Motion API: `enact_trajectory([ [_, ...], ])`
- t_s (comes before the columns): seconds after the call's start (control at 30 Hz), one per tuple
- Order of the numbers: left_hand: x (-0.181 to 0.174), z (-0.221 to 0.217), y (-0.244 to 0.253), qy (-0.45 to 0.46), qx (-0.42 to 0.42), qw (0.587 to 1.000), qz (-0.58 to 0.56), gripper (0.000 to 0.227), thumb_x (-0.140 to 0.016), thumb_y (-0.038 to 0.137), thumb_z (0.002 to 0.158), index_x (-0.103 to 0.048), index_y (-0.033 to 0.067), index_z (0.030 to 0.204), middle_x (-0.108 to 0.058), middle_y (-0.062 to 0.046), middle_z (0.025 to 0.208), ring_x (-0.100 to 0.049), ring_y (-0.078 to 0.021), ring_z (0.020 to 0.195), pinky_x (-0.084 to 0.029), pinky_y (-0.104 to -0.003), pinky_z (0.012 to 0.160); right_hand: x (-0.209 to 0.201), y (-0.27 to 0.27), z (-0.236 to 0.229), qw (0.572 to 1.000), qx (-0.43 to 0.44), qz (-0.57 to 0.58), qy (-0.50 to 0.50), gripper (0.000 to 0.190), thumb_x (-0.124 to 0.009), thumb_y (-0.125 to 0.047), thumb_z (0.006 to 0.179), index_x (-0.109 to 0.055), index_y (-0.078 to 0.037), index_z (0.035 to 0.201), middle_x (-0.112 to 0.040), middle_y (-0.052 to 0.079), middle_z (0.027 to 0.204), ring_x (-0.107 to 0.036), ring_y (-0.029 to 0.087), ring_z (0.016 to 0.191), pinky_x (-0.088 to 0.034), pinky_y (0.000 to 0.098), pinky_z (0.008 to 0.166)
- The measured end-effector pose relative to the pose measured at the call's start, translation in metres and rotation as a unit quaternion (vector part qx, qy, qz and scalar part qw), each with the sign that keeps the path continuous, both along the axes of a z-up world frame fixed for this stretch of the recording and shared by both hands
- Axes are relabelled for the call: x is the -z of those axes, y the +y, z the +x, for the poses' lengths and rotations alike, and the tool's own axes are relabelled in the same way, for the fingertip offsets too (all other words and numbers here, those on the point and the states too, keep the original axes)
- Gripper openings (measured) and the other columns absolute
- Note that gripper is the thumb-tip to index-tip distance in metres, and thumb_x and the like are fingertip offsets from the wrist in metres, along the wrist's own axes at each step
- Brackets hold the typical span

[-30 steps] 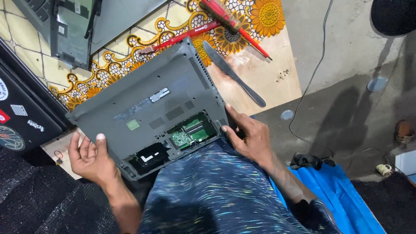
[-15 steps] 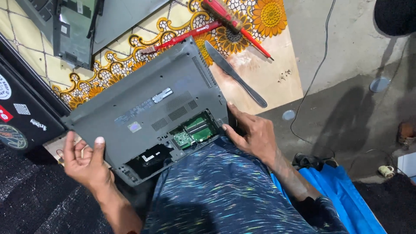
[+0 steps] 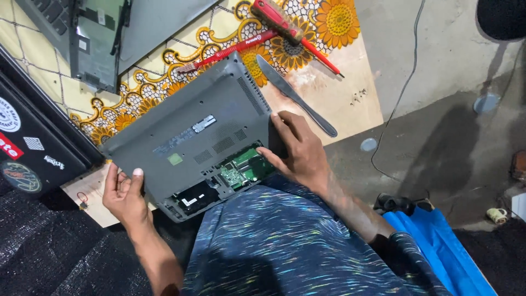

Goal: The person assembles a laptop by placing the hard drive into the chassis and connecting internal cables. They then attach the bottom cover, repeatedly checking the fit and alignment before using a flathead screwdriver to pry and snap the cover into place.

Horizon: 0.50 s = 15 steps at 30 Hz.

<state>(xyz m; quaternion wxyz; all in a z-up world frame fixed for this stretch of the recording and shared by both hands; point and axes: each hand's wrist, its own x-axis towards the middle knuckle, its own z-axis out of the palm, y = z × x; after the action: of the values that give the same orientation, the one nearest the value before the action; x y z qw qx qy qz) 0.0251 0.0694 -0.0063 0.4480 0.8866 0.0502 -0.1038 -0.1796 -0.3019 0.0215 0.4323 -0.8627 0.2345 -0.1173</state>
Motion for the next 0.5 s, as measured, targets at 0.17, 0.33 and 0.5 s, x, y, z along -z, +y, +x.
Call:
enact_trajectory([
  [0.17,0.02,0.0,0.009,0.005,-0.009,1.0,0.025,0.06,-0.07,-0.013,0.085,-0.053,0.0045,0.139,-0.051,-0.007,0.095,-0.064,-0.0099,0.088,-0.058,-0.027,0.084,0.008,0.007,0.0,1.0,0.013,-0.019,0.021,0.056,-0.08,-0.027,0.081,-0.059,0.003,0.124,-0.057,0.021,0.112,-0.064,0.036,0.096,-0.059,0.0388,0.072],
  [0.33,0.005,-0.01,-0.003,-0.007,-0.009,0.998,0.063,0.059,-0.072,-0.01,0.085,-0.053,0.0027,0.139,-0.052,-0.009,0.1,-0.06,-0.011,0.092,-0.055,-0.026,0.086,0.013,0.009,0.007,1.0,0.019,0.007,0.001,0.062,-0.08,-0.028,0.081,-0.055,0.002,0.129,-0.053,0.02,0.117,-0.059,0.038,0.106,-0.056,0.0428,0.083],
  [0.5,0.015,-0.017,-0.012,-0.01,-0.03,0.996,0.085,0.056,-0.073,-0.008,0.083,-0.055,0.0021,0.135,-0.054,-0.008,0.103,-0.055,-0.0088,0.092,-0.055,-0.021,0.089,0.018,0.002,0.04,0.998,-0.003,-0.001,-0.062,0.063,-0.074,-0.025,0.088,-0.047,0.003,0.138,-0.048,0.027,0.13,-0.05,0.046,0.121,-0.045,0.0524,0.102],
])
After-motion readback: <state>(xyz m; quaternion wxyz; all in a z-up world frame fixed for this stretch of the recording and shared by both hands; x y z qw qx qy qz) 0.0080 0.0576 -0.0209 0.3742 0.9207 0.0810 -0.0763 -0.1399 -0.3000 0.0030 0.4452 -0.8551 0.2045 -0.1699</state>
